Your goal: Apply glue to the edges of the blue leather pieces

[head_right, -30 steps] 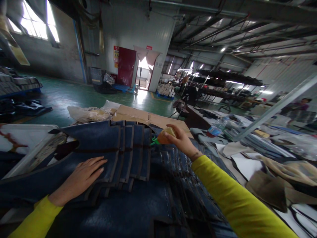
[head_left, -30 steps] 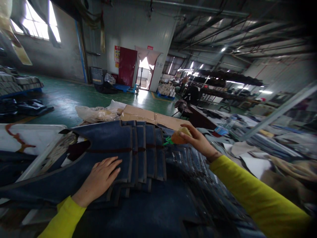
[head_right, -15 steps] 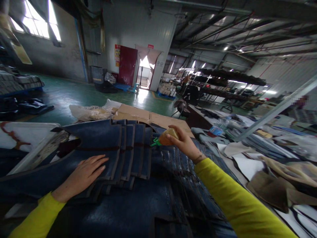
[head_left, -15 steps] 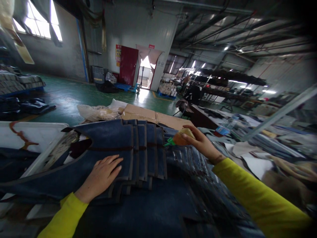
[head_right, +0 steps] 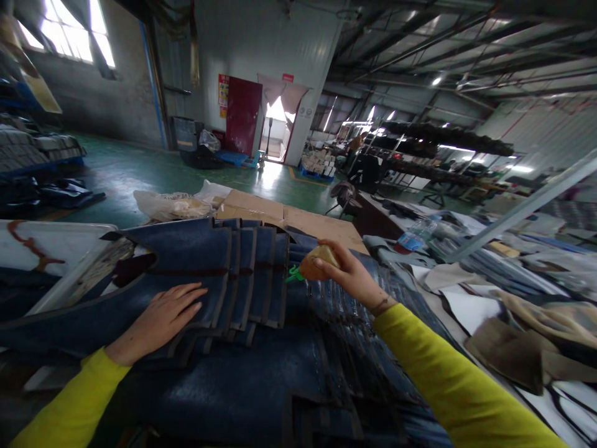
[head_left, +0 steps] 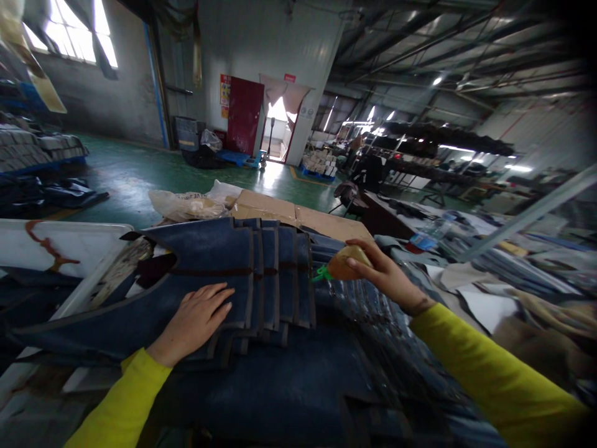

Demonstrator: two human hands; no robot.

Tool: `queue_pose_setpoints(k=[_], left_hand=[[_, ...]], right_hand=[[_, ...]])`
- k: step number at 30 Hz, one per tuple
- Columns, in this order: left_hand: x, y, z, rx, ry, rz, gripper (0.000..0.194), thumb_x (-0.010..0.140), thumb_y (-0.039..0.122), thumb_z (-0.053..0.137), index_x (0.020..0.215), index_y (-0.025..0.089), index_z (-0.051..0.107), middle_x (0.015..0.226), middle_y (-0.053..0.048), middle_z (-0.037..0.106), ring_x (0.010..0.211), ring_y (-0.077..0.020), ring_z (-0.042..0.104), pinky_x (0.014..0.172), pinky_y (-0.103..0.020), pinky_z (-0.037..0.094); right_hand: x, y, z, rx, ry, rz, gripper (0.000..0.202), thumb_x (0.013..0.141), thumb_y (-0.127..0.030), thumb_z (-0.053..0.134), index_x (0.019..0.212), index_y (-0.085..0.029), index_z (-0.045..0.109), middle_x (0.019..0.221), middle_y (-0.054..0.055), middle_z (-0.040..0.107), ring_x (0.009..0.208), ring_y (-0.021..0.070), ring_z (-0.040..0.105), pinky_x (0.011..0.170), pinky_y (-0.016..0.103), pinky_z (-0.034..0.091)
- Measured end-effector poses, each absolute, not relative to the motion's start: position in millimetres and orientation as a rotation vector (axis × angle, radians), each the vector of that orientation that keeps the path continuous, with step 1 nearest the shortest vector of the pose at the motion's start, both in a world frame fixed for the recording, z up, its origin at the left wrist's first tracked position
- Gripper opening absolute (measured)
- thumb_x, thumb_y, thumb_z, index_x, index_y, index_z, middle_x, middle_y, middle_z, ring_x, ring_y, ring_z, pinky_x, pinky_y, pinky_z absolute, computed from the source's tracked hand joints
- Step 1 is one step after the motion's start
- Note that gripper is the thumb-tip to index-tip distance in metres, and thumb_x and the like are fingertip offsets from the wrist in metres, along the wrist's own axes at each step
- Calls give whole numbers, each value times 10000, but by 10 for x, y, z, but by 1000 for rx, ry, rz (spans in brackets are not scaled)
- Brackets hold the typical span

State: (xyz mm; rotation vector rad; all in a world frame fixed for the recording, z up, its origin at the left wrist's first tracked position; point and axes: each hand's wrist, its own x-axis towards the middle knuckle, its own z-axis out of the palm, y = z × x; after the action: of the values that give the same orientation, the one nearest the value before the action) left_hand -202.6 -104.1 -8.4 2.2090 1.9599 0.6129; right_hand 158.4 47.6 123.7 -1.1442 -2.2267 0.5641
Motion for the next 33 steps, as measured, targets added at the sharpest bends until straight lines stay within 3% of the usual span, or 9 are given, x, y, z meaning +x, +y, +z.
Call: queue_pose_setpoints(k=[18,33], left_hand=[[-2019,-1039,-76,2228,1970,604,424,917,467,296,1267,306,475,1339,-18,473,1211,-203,428,974,-404,354],[-2012,-1057,-33,2242,1958,583,432,923,466,278,1267,292,473,1342,-27,467,1214,-205,424,970,-405,358]], right_hand=[[1685,97,1202,-1079,-2321,642,401,820,-440,543,1195,-337,448,1196,35,533,1094,272,536,904,413,493],[1728,-131,1178,-1048,-2372,677,496,764,-426,622,1197,-278,431,1160,55,534,1072,255,536,900,352,474]])
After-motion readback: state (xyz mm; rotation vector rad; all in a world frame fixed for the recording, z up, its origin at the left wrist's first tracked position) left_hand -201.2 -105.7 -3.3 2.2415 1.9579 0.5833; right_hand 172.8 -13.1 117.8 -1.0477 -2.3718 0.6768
